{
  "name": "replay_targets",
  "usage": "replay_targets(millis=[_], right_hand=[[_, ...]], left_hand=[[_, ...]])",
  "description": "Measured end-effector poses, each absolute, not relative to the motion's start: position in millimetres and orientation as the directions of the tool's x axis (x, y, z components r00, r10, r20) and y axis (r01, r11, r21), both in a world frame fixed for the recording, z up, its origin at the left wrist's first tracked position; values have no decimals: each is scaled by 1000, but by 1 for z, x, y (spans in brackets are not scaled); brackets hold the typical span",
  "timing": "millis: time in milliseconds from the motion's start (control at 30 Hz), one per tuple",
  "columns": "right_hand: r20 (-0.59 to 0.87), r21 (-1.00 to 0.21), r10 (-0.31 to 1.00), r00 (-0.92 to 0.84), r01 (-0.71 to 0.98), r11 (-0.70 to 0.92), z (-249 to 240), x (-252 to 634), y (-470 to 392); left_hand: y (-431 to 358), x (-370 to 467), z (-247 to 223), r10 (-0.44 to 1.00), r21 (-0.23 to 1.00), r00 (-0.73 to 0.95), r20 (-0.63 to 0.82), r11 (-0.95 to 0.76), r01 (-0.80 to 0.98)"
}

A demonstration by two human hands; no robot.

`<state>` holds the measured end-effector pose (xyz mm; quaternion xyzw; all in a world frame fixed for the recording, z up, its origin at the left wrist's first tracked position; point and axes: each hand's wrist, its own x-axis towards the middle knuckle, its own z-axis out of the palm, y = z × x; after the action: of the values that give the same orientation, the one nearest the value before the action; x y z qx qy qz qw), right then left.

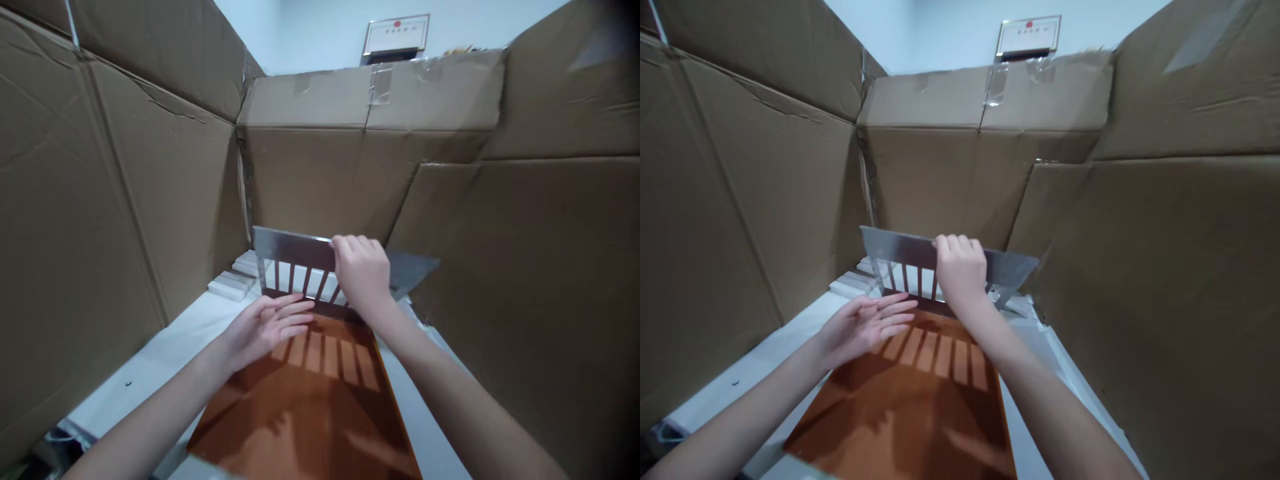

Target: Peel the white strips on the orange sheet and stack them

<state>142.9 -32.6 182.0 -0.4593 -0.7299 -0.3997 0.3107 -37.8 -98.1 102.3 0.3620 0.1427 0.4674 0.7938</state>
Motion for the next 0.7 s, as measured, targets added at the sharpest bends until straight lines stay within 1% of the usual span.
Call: replay_targets(millis=[33,100,167,233,267,333,367,433,467,533,567,633,667,700], right_hand=[[814,319,411,-410,907,275,172,144,-59],[787,350,403,-468,875,333,148,145,-109],[715,345,479,-509,853,390,123,146,-148],[557,312,622,-550,833,457,101,147,-175],[463,279,673,-577,816,507,93,147,-183],[288,169,723,-629,776,608,83,146,-192],[226,111,733,-642,764,635,81,145,-193],[165,26,764,-624,777,629,78,142,-191],[157,5,781,-604,791,611,76,140,-190],[171,-12,796,-581,806,591,69,138,-186],[190,-10,789,-585,802,597,64,138,-185],[236,15,752,-616,776,631,50,137,-185],[257,36,731,-633,762,647,42,138,-185],[274,61,711,-648,749,659,34,138,-186]], left_hand=[[-112,-33,108,873,701,481,78,295,-650],[-144,-26,110,915,662,392,95,236,-712],[-176,-22,100,910,614,398,118,248,-749],[-203,-20,84,882,563,459,102,329,-758],[-214,-20,74,874,528,480,75,373,-763],[-228,-20,54,872,467,489,19,424,-776],[-232,-21,45,866,443,500,-14,454,-773],[-234,-24,32,863,427,501,-57,475,-769],[-234,-27,27,863,440,500,-69,476,-761],[-231,-36,23,838,537,535,-104,500,-679],[-229,-42,24,794,615,592,-135,536,-579],[-226,-54,29,618,756,760,-200,591,-281],[-223,-59,34,561,797,797,-226,577,-180],[-221,-63,39,543,833,810,-222,538,-133]])
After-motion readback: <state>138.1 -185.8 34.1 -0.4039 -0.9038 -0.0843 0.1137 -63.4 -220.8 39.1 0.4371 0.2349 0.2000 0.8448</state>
